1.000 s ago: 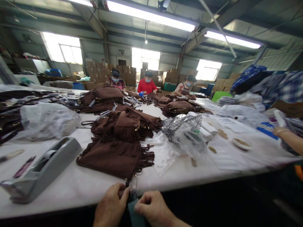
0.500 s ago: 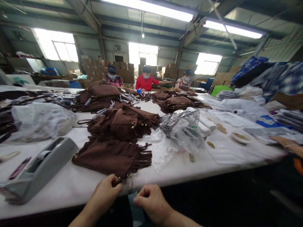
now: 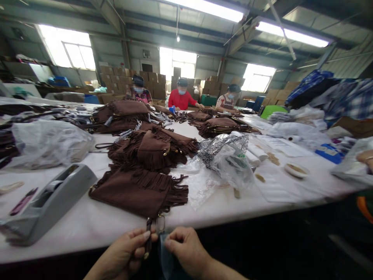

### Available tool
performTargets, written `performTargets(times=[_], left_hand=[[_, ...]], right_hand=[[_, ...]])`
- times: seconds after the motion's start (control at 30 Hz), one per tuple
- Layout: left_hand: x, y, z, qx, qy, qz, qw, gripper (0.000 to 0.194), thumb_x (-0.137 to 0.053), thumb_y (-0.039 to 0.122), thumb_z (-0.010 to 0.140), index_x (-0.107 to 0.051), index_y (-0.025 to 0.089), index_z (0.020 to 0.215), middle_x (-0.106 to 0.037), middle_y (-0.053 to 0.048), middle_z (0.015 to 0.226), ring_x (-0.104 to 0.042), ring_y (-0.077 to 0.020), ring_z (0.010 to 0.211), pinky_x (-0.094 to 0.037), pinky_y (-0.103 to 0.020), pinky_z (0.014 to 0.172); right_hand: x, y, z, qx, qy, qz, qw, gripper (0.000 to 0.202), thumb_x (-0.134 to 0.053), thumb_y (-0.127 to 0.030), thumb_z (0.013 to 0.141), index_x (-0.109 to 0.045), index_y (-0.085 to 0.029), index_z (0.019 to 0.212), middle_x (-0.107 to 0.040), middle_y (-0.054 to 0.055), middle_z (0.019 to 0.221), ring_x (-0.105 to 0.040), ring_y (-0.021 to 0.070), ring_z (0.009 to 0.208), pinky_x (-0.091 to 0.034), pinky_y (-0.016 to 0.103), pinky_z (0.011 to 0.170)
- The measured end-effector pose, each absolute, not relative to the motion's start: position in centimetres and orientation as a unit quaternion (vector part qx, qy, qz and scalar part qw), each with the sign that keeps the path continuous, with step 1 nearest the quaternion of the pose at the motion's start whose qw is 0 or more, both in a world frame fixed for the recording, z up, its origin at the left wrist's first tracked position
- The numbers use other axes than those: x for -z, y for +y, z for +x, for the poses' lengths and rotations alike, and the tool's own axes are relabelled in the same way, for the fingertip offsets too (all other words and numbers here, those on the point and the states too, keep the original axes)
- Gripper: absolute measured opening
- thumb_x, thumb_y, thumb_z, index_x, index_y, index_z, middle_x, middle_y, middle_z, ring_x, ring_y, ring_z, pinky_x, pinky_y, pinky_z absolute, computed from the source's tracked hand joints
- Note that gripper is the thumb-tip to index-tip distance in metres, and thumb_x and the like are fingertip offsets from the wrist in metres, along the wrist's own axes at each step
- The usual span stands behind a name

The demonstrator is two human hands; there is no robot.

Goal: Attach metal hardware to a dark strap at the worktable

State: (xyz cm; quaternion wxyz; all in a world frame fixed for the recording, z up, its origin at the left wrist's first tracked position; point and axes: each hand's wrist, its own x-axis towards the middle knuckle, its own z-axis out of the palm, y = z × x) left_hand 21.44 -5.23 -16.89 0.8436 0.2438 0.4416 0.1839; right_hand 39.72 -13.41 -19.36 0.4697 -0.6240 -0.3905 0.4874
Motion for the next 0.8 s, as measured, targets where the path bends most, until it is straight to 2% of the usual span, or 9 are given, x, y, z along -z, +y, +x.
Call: performTargets(times=[0.1,0.27,0.5,0.8], left_hand=[[16.5,-5.2,21.2,-0.196,0.448,0.243,0.838,0.051,-0.097,0.03,0.051,-0.071,0.011,0.091,-0.064,-0.003,0.082,-0.045,0.0001,0.049,-0.026,-0.008,0.04],[16.2,-4.6,21.4,-0.187,0.43,0.302,0.83,0.053,-0.095,0.041,0.054,-0.07,0.008,0.087,-0.051,0.004,0.062,-0.034,-0.0001,0.047,-0.019,-0.009,0.038],[16.8,-4.9,22.7,-0.196,0.462,0.386,0.774,0.059,-0.086,0.059,0.056,-0.064,0.011,0.083,-0.049,0.004,0.06,-0.031,-0.0026,0.047,-0.016,-0.014,0.039],[16.8,-5.3,23.3,-0.205,0.486,0.4,0.75,0.065,-0.083,0.063,0.054,-0.062,0.01,0.085,-0.046,0.005,0.058,-0.029,-0.0028,0.046,-0.014,-0.016,0.042]], right_hand=[[19.2,-13.4,39.3,-0.484,-0.39,-0.641,0.45,0.006,-0.066,-0.014,0.064,-0.068,-0.013,0.059,-0.06,-0.001,0.056,-0.05,0.0114,0.057,-0.037,0.022,0.056],[19.5,-13.4,38.8,-0.454,-0.41,-0.671,0.42,0.005,-0.068,-0.012,0.062,-0.069,-0.013,0.057,-0.062,-0.001,0.056,-0.052,0.0118,0.058,-0.037,0.022,0.056],[19.4,-13.7,38.4,-0.444,-0.426,-0.675,0.408,0.006,-0.067,-0.012,0.064,-0.072,-0.013,0.06,-0.066,0.001,0.061,-0.056,0.0135,0.06,-0.039,0.023,0.058],[19.8,-13.9,38.4,-0.452,-0.453,-0.649,0.412,0.013,-0.063,-0.015,0.071,-0.074,-0.012,0.064,-0.064,0.002,0.064,-0.056,0.0139,0.063,-0.037,0.024,0.059]])
